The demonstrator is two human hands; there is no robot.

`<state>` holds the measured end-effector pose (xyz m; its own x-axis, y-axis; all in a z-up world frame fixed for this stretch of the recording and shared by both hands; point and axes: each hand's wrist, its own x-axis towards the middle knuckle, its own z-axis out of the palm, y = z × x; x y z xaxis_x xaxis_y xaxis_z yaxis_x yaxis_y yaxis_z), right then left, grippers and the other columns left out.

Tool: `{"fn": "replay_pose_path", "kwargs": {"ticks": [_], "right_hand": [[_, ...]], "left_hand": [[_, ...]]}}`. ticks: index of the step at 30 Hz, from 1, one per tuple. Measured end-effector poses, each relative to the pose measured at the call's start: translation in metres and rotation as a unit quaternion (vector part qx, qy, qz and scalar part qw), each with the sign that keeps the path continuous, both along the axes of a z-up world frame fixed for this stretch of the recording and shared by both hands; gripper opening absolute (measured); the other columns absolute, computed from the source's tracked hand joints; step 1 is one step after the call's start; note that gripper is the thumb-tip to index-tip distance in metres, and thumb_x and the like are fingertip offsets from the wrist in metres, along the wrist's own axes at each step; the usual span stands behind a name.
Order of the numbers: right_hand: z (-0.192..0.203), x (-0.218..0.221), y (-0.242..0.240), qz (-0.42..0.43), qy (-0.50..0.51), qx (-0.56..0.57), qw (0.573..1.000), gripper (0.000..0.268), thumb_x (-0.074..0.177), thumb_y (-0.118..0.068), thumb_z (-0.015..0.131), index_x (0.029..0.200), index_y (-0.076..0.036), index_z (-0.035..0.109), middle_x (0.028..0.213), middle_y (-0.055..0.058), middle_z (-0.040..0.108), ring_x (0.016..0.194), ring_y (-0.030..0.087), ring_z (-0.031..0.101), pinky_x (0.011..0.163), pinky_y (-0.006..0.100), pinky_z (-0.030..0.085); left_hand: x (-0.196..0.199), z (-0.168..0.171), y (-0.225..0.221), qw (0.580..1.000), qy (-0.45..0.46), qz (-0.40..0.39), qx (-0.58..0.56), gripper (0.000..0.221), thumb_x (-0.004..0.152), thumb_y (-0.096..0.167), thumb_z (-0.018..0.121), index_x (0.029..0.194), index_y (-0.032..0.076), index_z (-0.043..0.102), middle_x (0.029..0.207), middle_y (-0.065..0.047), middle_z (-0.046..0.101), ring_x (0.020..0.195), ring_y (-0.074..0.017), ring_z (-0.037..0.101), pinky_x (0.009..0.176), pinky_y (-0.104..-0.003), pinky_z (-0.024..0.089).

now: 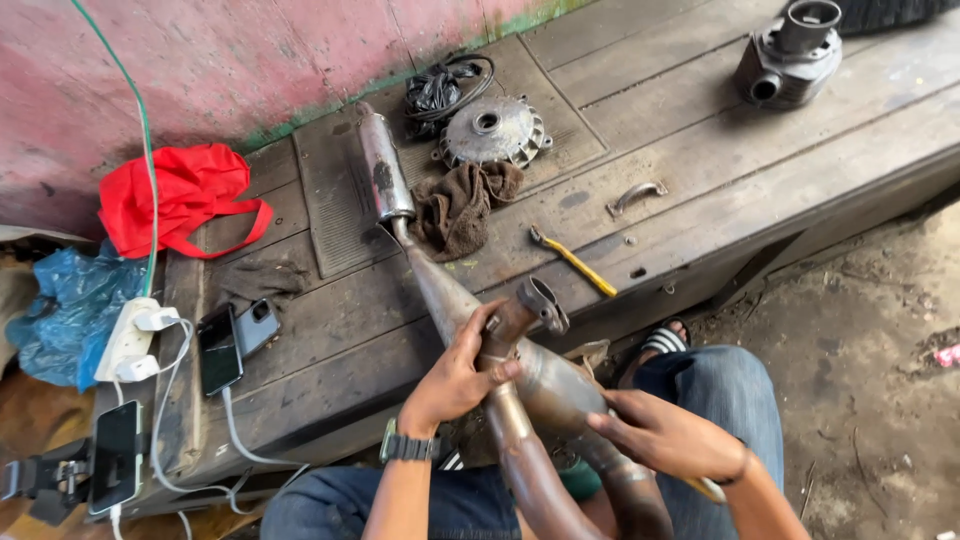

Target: The person is using a metal chisel to scrape off carbon residue and clean the interior and exterior of a motorcycle exhaust pipe.

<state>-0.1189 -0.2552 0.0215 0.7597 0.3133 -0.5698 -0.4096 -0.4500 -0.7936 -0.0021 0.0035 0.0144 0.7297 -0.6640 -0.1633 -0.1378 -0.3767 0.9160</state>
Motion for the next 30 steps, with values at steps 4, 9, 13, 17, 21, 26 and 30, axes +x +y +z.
{"fn": "replay_pose_path", "kwargs": {"ticks": [4,9,13,17,21,26,30], "right_hand": [[-0.043,0.004,-0.046,0.022,-0.098,-0.070,0.993,0.035,0.096,-0.047,0.056,0.105,-0.015,0.065,0.071,0.000,0.085,0.080,0.006,0.080,0.081,0.026,0.058],[-0.065,0.001,-0.075,-0.119,-0.110,-0.185,0.969,0.028,0.097,-0.040,0.063,0.092,-0.012,0.058,0.077,0.001,0.065,0.073,0.014,0.052,0.070,0.036,0.046],[-0.050,0.002,-0.067,-0.154,-0.119,-0.186,0.963,0.036,0.103,-0.040,0.057,0.083,-0.011,0.048,0.070,0.000,0.043,0.065,0.016,0.038,0.061,0.037,0.038],[-0.043,0.004,-0.054,-0.152,-0.139,-0.210,0.956,0.035,0.101,-0.040,0.047,0.114,-0.016,0.067,0.091,0.004,0.070,0.086,0.020,0.062,0.080,0.034,0.049],[-0.041,0.001,-0.049,-0.196,-0.200,-0.151,0.948,0.040,0.100,-0.032,0.046,0.127,-0.014,0.070,0.109,-0.002,0.082,0.097,0.010,0.071,0.088,0.028,0.052],[-0.065,0.019,-0.073,-0.269,-0.147,-0.170,0.936,0.028,0.104,-0.023,0.049,0.124,-0.020,0.068,0.082,0.001,0.076,0.063,0.019,0.060,0.071,0.029,0.048],[-0.058,0.023,-0.082,-0.240,-0.237,-0.222,0.915,0.021,0.099,-0.019,0.050,0.105,-0.015,0.070,0.080,0.003,0.072,0.074,0.020,0.062,0.077,0.030,0.049]], "left_hand": [[-0.002,0.010,-0.009,0.997,0.043,0.042,0.043,0.079,0.086,0.057,0.060,0.153,0.023,0.035,0.148,-0.013,0.049,0.143,-0.0282,0.043,0.115,-0.045,0.035],[-0.006,0.014,-0.017,0.992,0.077,0.084,0.047,0.069,0.089,0.058,0.049,0.150,0.026,0.041,0.152,0.000,0.051,0.134,-0.0203,0.043,0.104,-0.038,0.046],[-0.004,0.015,-0.023,0.990,0.073,0.103,0.057,0.064,0.091,0.061,0.048,0.145,0.027,0.046,0.134,-0.006,0.059,0.131,-0.0222,0.047,0.108,-0.040,0.041],[-0.003,0.026,-0.032,0.981,0.089,0.142,0.100,0.061,0.089,0.065,0.044,0.133,0.024,0.055,0.125,-0.008,0.066,0.129,-0.0250,0.054,0.104,-0.040,0.042],[0.000,0.013,-0.039,0.980,0.014,0.170,0.099,0.050,0.094,0.061,0.048,0.121,0.021,0.062,0.112,-0.013,0.074,0.120,-0.0279,0.063,0.100,-0.035,0.044],[0.002,0.033,-0.042,0.982,0.018,0.163,0.096,0.066,0.091,0.069,0.039,0.125,0.017,0.063,0.097,-0.006,0.069,0.095,-0.0221,0.060,0.085,-0.039,0.046],[0.003,0.031,-0.045,0.984,0.008,0.147,0.099,0.071,0.093,0.068,0.036,0.137,0.017,0.059,0.071,-0.001,0.065,0.060,-0.0138,0.063,0.068,-0.036,0.051]]}}
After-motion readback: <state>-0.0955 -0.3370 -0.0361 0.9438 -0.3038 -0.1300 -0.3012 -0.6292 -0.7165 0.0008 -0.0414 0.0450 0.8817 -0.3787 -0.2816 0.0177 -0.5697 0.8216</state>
